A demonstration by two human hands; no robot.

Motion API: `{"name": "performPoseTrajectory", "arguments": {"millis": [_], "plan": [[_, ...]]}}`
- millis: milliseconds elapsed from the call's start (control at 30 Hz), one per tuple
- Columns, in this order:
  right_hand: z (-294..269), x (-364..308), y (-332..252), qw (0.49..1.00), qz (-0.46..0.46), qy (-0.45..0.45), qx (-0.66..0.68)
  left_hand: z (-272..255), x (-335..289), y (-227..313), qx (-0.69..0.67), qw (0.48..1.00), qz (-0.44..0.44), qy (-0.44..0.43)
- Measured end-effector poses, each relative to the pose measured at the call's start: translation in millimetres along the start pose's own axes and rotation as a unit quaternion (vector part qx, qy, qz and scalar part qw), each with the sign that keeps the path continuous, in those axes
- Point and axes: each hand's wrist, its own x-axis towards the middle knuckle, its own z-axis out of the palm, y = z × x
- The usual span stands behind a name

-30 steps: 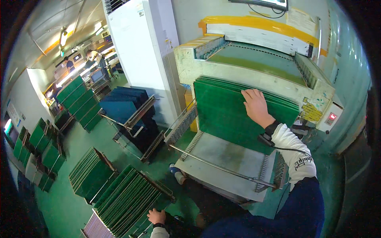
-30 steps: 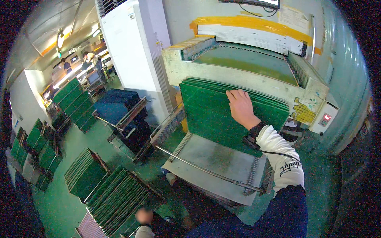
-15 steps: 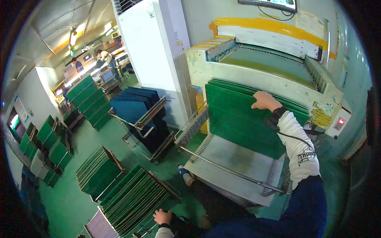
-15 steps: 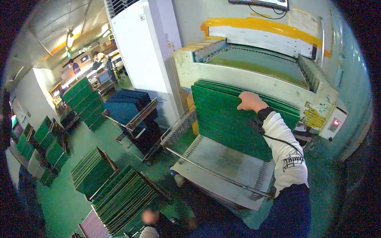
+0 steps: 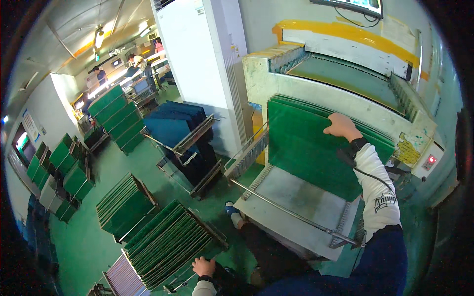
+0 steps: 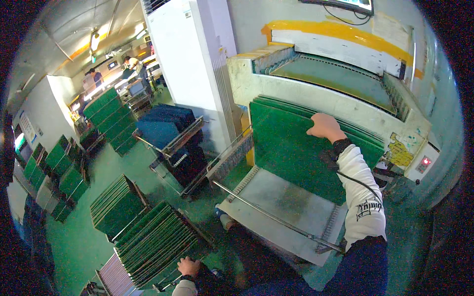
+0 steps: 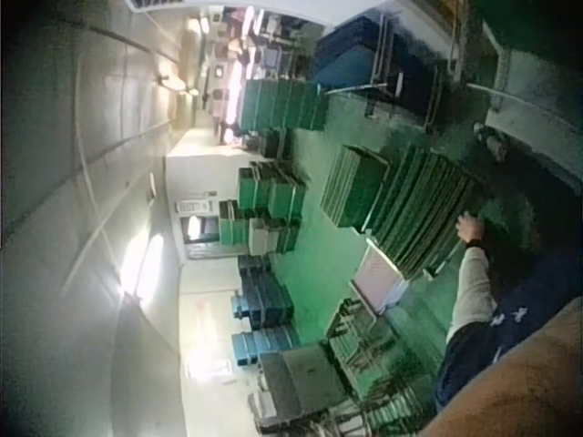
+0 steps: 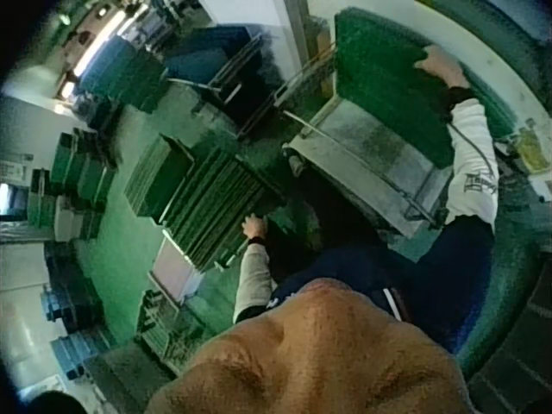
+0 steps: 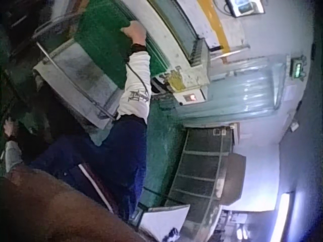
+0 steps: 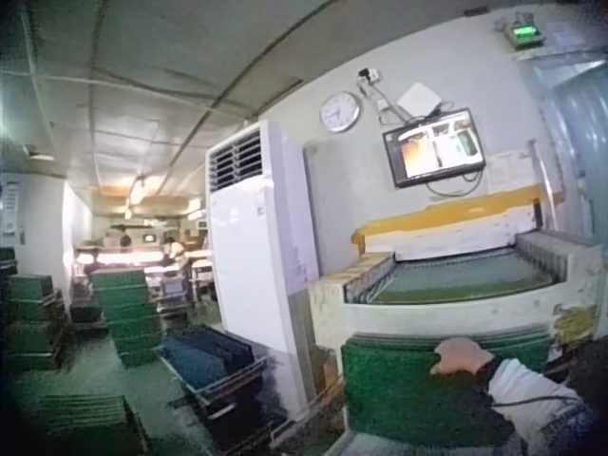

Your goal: Manually loading green circuit boards into an industrial cleaning or processing machine and organizing them in racks.

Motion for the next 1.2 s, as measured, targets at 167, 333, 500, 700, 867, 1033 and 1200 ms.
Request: {"name": "performPoseTrajectory", "arguments": {"millis": [167, 333, 500, 700, 867, 1033, 1200], "plan": [[5.9, 3.4, 5.0, 1.0, 0.001, 0.018, 0.004, 2.7, 2.8, -2.7, -0.003, 1.0, 0.004, -0.01], [12.9, 4.9, 7.7, 0.997, -0.017, 0.069, 0.009, 6.3, 3.6, -3.4, 0.002, 1.0, 0.006, 0.004], [11.1, 6.5, 5.3, 0.999, -0.007, 0.048, -0.003, 6.5, 2.6, -2.0, 0.001, 1.0, 0.002, 0.015], [9.9, 3.4, 4.3, 0.998, -0.007, 0.056, -0.003, 3.6, 1.8, -1.2, -0.003, 1.0, 0.005, 0.01], [5.3, 0.0, -1.0, 0.999, 0.002, 0.044, 0.0, 0.2, -0.6, 0.2, -0.008, 1.0, 0.0, 0.011], [7.2, -1.2, 0.5, 0.999, -0.003, 0.054, -0.005, -2.6, -2.2, 2.6, -0.006, 1.0, -0.002, 0.009], [9.6, 0.0, 1.8, 0.998, -0.009, 0.063, -0.011, -1.0, -1.4, 1.3, -0.009, 1.0, -0.001, 0.017]]}}
